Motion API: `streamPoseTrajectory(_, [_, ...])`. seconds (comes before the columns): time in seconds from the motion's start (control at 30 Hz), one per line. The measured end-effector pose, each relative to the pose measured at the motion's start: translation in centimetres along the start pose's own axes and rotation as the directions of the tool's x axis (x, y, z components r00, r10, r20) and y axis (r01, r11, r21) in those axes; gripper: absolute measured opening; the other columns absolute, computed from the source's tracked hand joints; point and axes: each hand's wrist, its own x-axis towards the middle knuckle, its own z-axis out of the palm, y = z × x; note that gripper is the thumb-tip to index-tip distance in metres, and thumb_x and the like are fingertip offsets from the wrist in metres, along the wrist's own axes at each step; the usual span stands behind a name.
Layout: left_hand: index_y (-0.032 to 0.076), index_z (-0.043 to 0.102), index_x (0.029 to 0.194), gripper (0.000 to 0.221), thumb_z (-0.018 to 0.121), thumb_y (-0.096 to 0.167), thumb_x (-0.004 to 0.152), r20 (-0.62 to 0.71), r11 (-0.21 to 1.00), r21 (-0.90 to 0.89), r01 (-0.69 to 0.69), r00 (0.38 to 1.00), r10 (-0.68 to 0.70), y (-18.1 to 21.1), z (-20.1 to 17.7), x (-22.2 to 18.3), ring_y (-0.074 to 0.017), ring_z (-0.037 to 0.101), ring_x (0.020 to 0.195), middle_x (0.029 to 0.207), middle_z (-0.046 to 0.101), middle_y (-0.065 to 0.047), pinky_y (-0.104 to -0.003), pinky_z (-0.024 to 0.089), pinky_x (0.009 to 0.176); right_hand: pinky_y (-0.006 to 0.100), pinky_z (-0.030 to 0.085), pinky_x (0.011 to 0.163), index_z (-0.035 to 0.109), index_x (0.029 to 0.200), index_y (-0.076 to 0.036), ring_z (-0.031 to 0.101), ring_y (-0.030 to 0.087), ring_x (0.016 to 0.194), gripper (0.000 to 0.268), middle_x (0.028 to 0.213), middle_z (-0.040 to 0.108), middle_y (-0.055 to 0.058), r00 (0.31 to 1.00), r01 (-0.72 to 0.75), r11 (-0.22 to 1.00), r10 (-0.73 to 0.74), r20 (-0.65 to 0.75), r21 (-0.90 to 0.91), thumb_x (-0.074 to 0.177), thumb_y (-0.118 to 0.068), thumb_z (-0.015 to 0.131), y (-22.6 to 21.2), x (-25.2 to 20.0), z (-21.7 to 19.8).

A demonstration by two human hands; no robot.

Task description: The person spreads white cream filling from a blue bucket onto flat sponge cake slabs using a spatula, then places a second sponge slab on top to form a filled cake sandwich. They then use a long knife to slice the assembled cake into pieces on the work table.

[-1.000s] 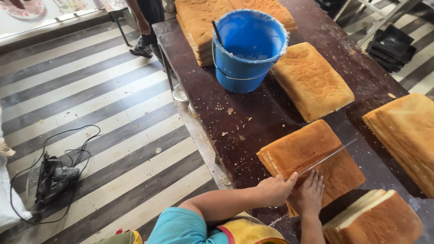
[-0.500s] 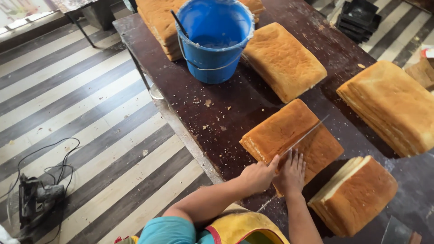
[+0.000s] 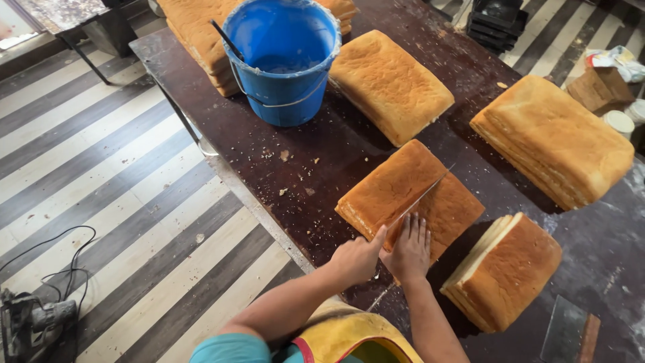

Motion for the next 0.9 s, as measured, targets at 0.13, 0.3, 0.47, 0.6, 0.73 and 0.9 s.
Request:
streamPoseTrajectory(0.13, [0.005, 0.022, 0.161, 0.083, 0.058, 0.01, 0.088, -0.003, 1.0, -0.016, -0.016, 1.0, 0.016, 1.8, -1.6, 3.7, -0.0418, 0.072, 0.089, 0.098, 0.071, -0.028, -0.05, 0.058, 0.078, 0.046, 0.012, 0.128, 0.02, 0.159, -0.001, 0.016, 0.034, 0.158, 0.103, 0.168, 0.022, 0.019, 1.0, 0.006, 0.996, -0.006, -0.001, -0.09, 0.081, -0.042, 0.073, 1.1, 0.8, 1.6])
streamPoseTrajectory(0.3, [0.008, 0.026, 0.16, 0.077, 0.06, 0.018, 0.092, -0.004, 0.998, -0.046, 0.032, 0.999, -0.033, 2.8, -2.7, 1.9, -0.0427, 0.072, 0.087, 0.094, 0.072, -0.026, -0.051, 0.057, 0.077, 0.045, 0.01, 0.122, 0.017, 0.161, 0.004, 0.014, 0.036, 0.154, 0.108, 0.168, 0.019, 0.022, 0.997, 0.073, 0.921, -0.053, 0.062, -0.383, 0.079, -0.038, 0.074, 2.0, 0.7, 2.7])
streamPoseTrajectory(0.47, [0.011, 0.026, 0.16, 0.081, 0.057, 0.01, 0.086, 0.056, 0.998, 0.046, 0.05, 0.997, -0.053, 2.5, -2.8, -1.1, -0.0433, 0.072, 0.085, 0.094, 0.069, -0.028, -0.052, 0.057, 0.076, 0.049, 0.013, 0.124, 0.019, 0.155, 0.004, 0.019, 0.04, 0.152, 0.111, 0.162, 0.023, 0.026, 1.0, 0.012, 0.998, -0.012, -0.008, 0.067, 0.077, -0.051, 0.076, 0.5, 0.1, 0.3])
streamPoseTrajectory(0.6, [0.004, 0.027, 0.158, 0.081, 0.055, 0.008, 0.082, 0.057, 0.999, 0.031, 0.028, 0.998, -0.029, 2.9, -2.8, 2.9, -0.0428, 0.072, 0.087, 0.095, 0.072, -0.026, -0.051, 0.057, 0.077, 0.049, 0.015, 0.126, 0.023, 0.158, 0.004, 0.023, 0.039, 0.155, 0.105, 0.165, 0.028, 0.026, 0.994, 0.052, 0.996, -0.059, -0.095, -0.073, 0.08, -0.043, 0.077, 0.9, -0.1, 1.8])
streamPoseTrajectory(0.73, [0.001, 0.029, 0.157, 0.071, 0.052, 0.009, 0.09, -0.011, 1.0, 0.001, 0.007, 1.0, -0.007, 1.8, 0.6, 7.1, -0.0424, 0.072, 0.088, 0.097, 0.072, -0.026, -0.05, 0.057, 0.078, 0.047, 0.012, 0.125, 0.018, 0.156, 0.002, 0.017, 0.038, 0.155, 0.114, 0.164, 0.02, 0.024, 0.992, 0.017, 0.995, -0.004, 0.13, -0.1, 0.072, -0.045, 0.079, 0.2, 0.0, -0.1])
streamPoseTrajectory(0.9, [0.001, 0.026, 0.158, 0.078, 0.055, 0.009, 0.086, 0.03, 0.999, 0.045, 0.021, 0.999, -0.023, 3.3, -3.8, 0.6, -0.0424, 0.072, 0.087, 0.094, 0.072, -0.026, -0.05, 0.057, 0.077, 0.043, 0.01, 0.126, 0.017, 0.163, 0.0, 0.015, 0.03, 0.157, 0.105, 0.169, 0.019, 0.018, 0.983, 0.04, 0.881, -0.119, -0.139, -0.471, 0.086, -0.042, 0.075, 2.4, 0.3, 4.9])
